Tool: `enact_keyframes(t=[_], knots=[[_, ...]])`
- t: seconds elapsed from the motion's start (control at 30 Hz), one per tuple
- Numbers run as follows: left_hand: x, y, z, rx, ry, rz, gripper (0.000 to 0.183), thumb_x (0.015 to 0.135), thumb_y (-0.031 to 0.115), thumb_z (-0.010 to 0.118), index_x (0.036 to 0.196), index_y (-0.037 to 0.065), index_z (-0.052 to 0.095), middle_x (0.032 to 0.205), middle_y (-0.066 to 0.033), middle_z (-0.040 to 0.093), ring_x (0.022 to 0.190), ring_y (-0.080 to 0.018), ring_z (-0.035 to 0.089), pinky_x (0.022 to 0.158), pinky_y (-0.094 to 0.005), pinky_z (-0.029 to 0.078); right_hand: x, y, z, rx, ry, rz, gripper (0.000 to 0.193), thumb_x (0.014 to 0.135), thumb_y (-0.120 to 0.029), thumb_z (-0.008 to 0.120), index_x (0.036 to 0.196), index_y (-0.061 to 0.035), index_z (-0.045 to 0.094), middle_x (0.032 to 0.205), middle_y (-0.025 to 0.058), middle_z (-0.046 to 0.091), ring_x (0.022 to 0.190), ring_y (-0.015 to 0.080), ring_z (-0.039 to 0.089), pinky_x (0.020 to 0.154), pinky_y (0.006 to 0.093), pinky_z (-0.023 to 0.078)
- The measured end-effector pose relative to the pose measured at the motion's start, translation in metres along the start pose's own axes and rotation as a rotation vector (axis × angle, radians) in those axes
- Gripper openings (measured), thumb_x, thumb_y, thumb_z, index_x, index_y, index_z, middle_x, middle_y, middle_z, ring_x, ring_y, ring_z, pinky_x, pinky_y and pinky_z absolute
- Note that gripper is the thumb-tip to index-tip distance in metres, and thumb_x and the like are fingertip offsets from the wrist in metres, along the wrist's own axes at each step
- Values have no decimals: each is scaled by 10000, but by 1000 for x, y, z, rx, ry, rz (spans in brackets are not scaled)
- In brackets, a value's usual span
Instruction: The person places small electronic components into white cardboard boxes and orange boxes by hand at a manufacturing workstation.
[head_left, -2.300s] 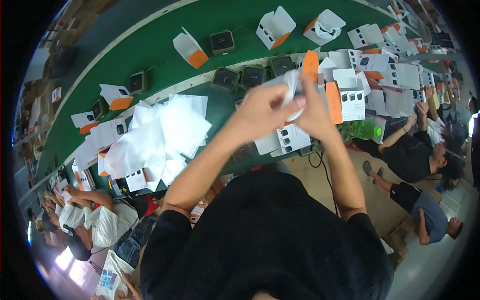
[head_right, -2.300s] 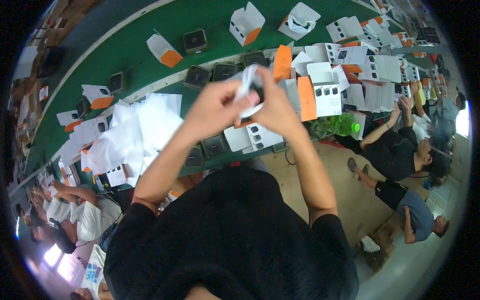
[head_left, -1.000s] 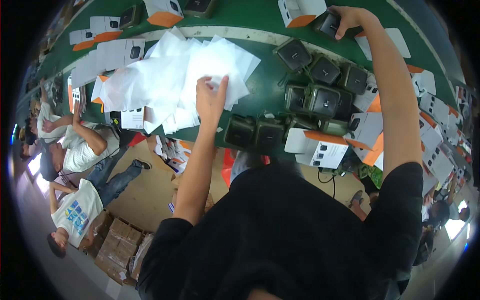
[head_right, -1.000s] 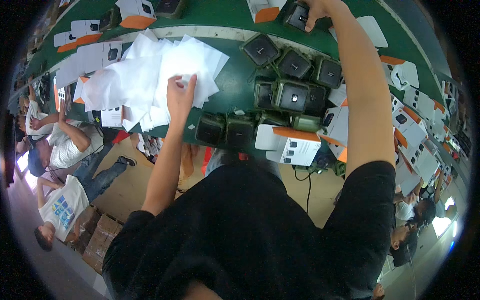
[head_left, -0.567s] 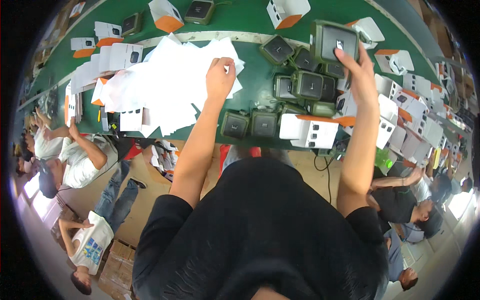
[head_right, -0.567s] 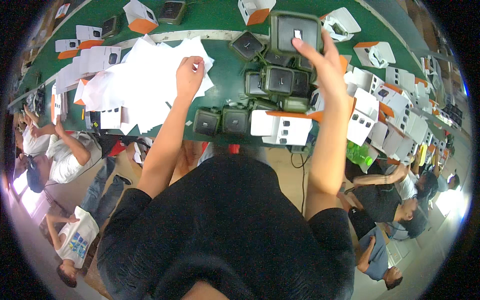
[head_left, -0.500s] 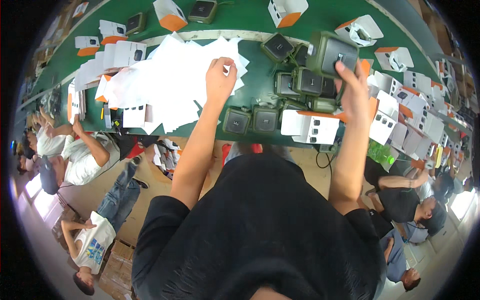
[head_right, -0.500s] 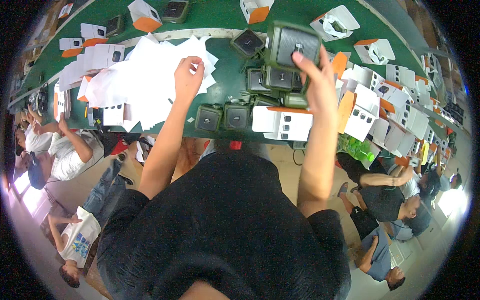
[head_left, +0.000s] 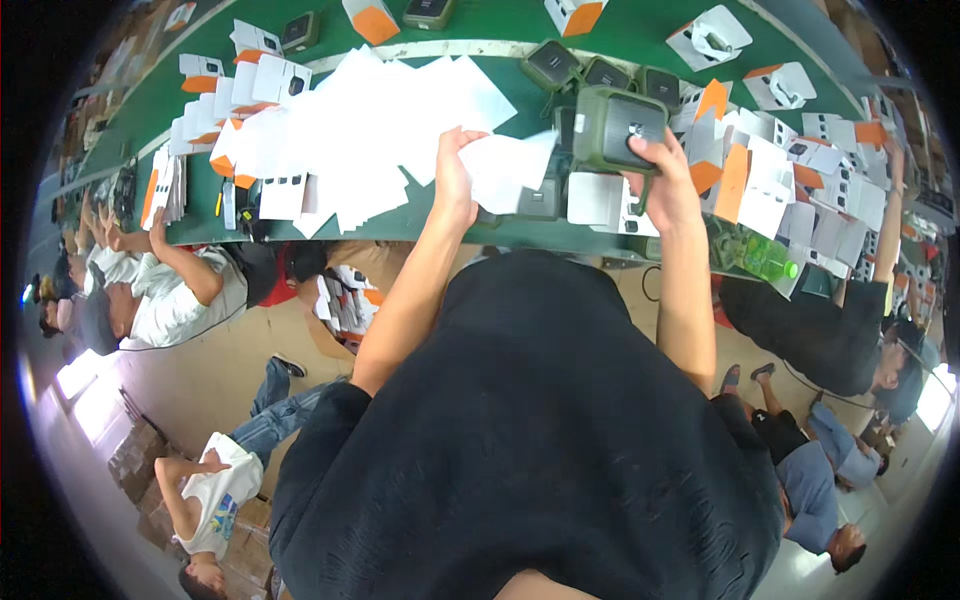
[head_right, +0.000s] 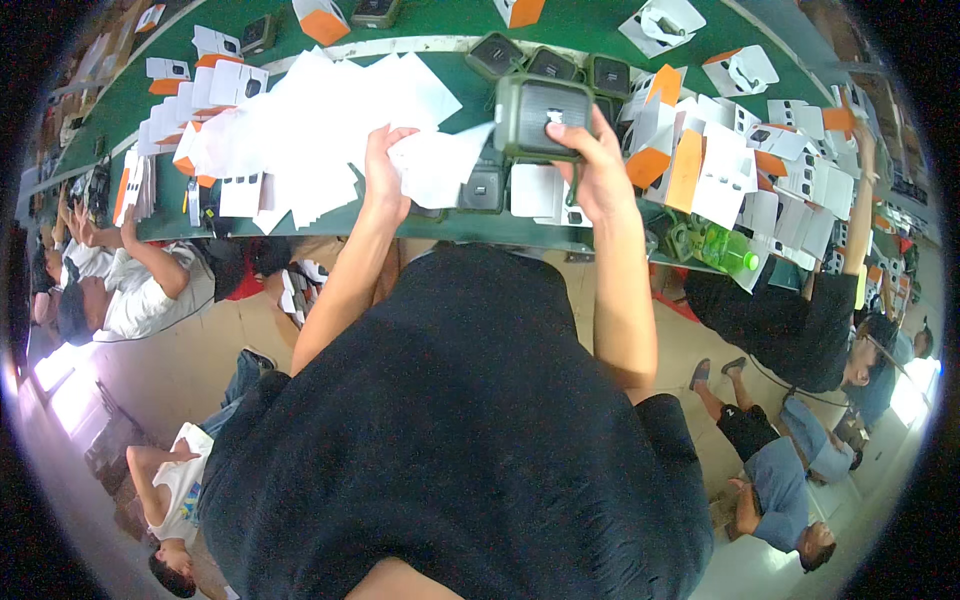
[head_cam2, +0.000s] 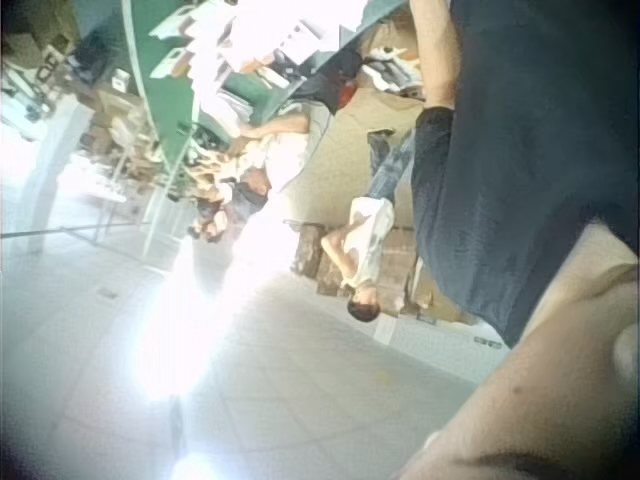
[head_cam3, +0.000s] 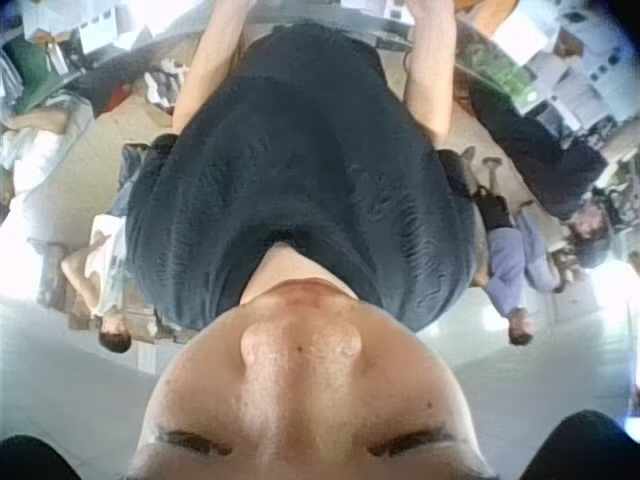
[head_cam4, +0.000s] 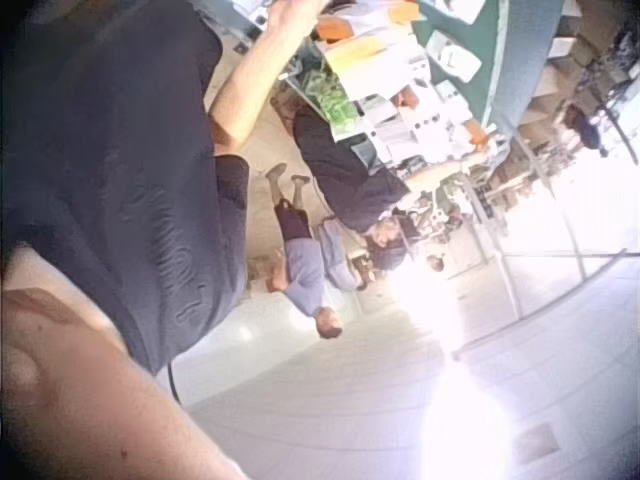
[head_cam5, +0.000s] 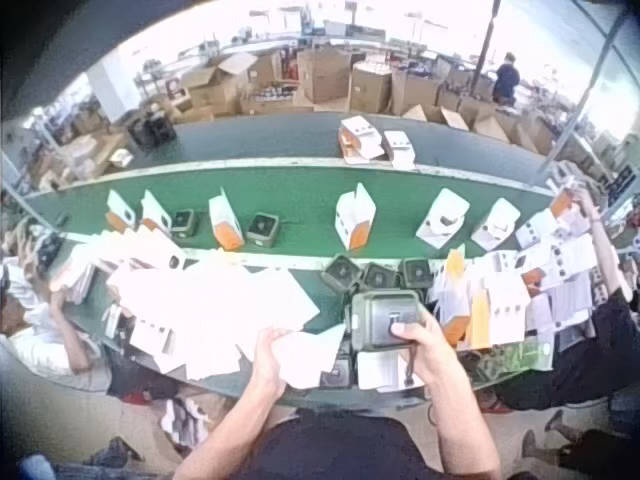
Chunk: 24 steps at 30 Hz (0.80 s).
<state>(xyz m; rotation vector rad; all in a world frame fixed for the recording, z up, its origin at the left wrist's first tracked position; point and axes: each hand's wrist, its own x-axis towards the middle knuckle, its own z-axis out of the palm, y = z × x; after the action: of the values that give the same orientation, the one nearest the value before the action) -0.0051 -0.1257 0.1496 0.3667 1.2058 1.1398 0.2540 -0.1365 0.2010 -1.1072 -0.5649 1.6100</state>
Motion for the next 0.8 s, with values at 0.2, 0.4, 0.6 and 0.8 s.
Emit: enact_keyframes(t=[0.2, 0.4, 0.6, 0.8], knots=[[-14, 4, -12, 198, -435, -76, 194, 961, 196, 551, 963, 30, 653, 820, -22, 636, 760, -114, 606, 721, -272, 491, -26, 17, -28, 119, 79, 24, 463, 888, -131, 648, 1291, 44, 503, 1179, 179, 644, 1068, 290, 659, 953, 419, 549], [-25, 9, -13, 477, -335, 125, 108, 895, 80, 679, 987, 24, 683, 908, -35, 687, 844, -105, 633, 764, -252, 485, -41, 24, -47, 123, 128, 23, 512, 898, -188, 643, 1326, 46, 488, 1205, 198, 639, 1098, 306, 656, 924, 422, 550], [-30, 12, 10, 166, -324, -55, 166, 950, 98, 680, 1084, 0, 679, 1050, -78, 708, 955, -161, 676, 858, -313, 548, -61, 41, -16, 209, -23, 121, 607, 787, -172, 719, 1338, -16, 516, 1219, 117, 642, 1120, 257, 654, 887, 350, 561], [-32, 20, 9, 83, -407, -173, 162, 970, 91, 619, 1090, -5, 669, 1059, -84, 699, 990, -191, 675, 883, -363, 560, -46, 57, -14, 469, -62, 109, 584, 792, -114, 696, 1337, -8, 517, 1265, 137, 633, 1179, 283, 635, 1017, 447, 539]])
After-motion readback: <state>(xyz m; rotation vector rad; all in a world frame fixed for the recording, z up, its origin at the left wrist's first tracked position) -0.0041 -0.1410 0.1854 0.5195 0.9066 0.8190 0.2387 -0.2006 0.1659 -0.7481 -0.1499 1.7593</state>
